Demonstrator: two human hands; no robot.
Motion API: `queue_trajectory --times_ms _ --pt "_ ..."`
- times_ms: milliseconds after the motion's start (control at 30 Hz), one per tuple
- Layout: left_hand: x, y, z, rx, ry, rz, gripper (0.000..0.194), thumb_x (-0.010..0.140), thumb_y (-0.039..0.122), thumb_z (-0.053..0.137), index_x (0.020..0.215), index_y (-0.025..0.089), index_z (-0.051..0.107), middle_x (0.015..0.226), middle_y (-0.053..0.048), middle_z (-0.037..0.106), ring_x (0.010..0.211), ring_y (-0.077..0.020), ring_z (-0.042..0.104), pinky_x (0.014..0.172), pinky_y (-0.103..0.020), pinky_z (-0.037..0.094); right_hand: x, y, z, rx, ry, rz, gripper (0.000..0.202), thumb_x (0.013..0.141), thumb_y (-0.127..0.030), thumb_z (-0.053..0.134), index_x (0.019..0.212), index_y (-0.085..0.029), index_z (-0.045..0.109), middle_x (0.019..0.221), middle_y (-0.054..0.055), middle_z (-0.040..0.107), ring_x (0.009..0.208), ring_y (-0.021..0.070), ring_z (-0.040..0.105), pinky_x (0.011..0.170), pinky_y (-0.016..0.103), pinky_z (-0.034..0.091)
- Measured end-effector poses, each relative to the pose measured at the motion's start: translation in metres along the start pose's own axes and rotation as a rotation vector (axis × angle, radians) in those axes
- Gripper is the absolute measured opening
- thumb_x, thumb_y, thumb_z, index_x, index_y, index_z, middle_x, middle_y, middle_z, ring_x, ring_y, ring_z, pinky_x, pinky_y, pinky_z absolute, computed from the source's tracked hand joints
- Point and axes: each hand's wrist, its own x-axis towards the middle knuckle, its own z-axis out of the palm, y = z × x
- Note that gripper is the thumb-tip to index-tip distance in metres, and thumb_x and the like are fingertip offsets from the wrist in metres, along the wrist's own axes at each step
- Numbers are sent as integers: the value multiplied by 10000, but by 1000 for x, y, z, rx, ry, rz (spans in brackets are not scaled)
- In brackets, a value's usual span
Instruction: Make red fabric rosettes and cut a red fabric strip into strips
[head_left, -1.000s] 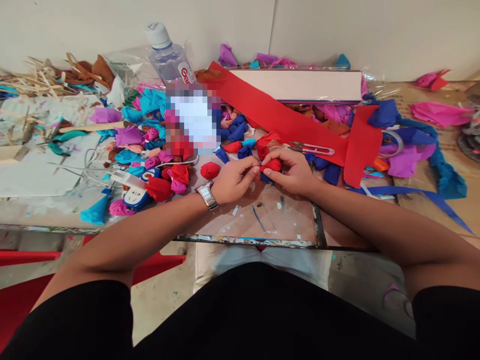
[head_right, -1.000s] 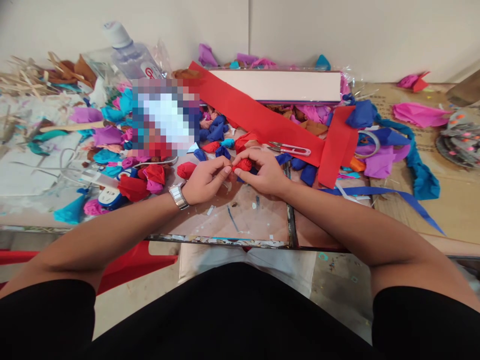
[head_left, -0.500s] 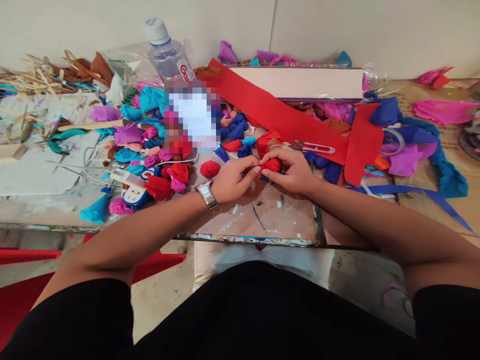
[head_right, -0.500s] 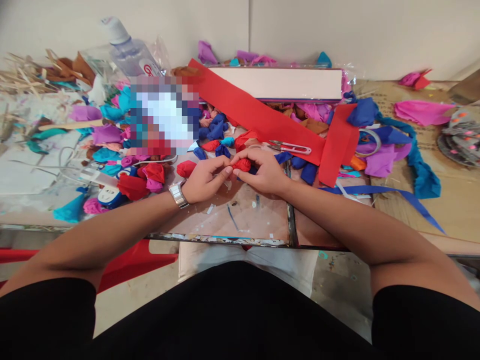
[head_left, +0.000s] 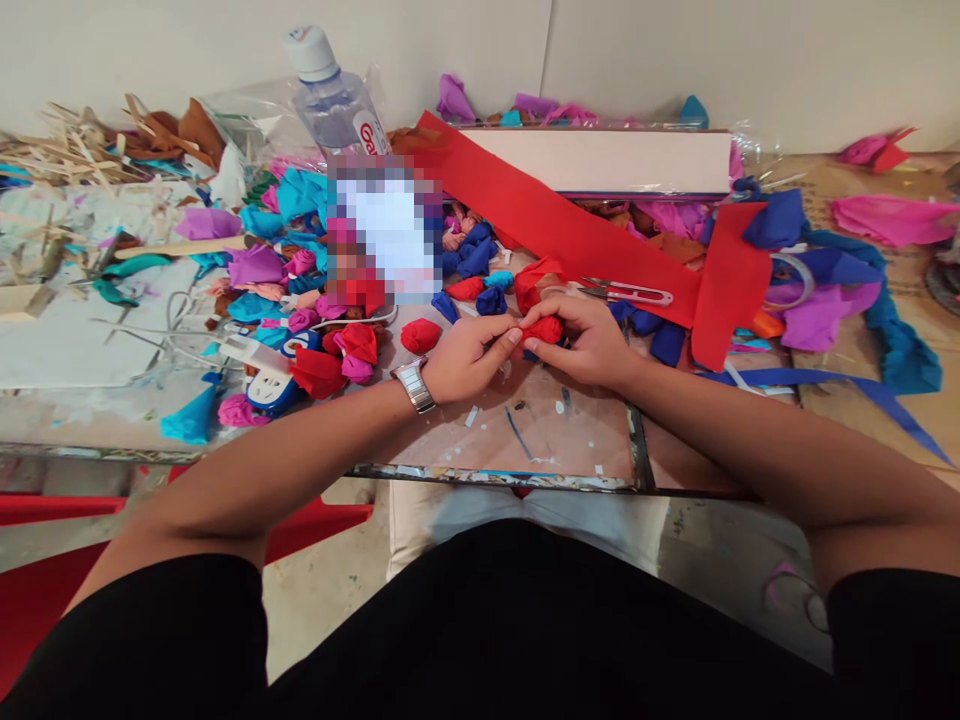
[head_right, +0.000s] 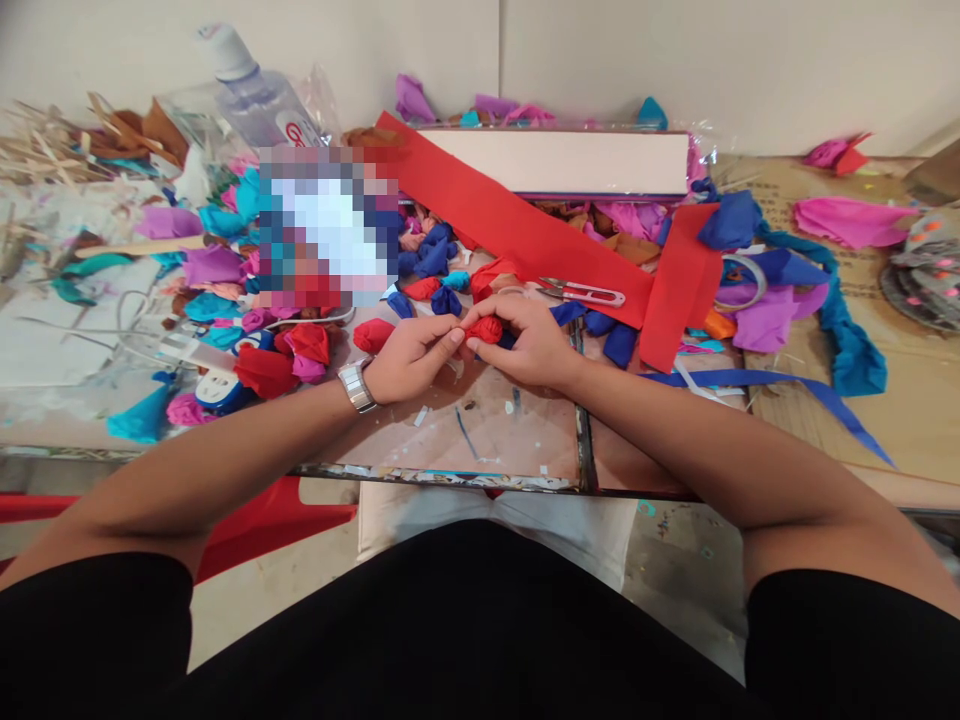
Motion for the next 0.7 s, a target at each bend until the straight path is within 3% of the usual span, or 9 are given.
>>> queue_trajectory --times_ms 267,467,700 --pt "-1 -1 0 1 -12 14 493 1152 522 416 893 182 661 838 -33 723 757 -165 645 733 -315 455 0 -1 0 12 -10 4 227 973 -449 781 1023 -229 758 871 28 764 785 194 664 803 372 516" --pt "0 -1 1 -39 16 -21 493 1154 551 406 897 193 627 830 -29 715 742 -165 632 730 -317 462 -2 3 3 100 41 93 443 889 -569 859 1169 -249 736 1102 63 781 969 234 725 871 381 593" --pt "3 3 0 -86 88 3 507 1135 602 443 869 199 598 802 -22 692 723 -157 604 707 -306 461 -1 8 6 144 84 81 585 853 -557 901 1298 -263 661 1206 85 731 1096 256 727 985 403 604"
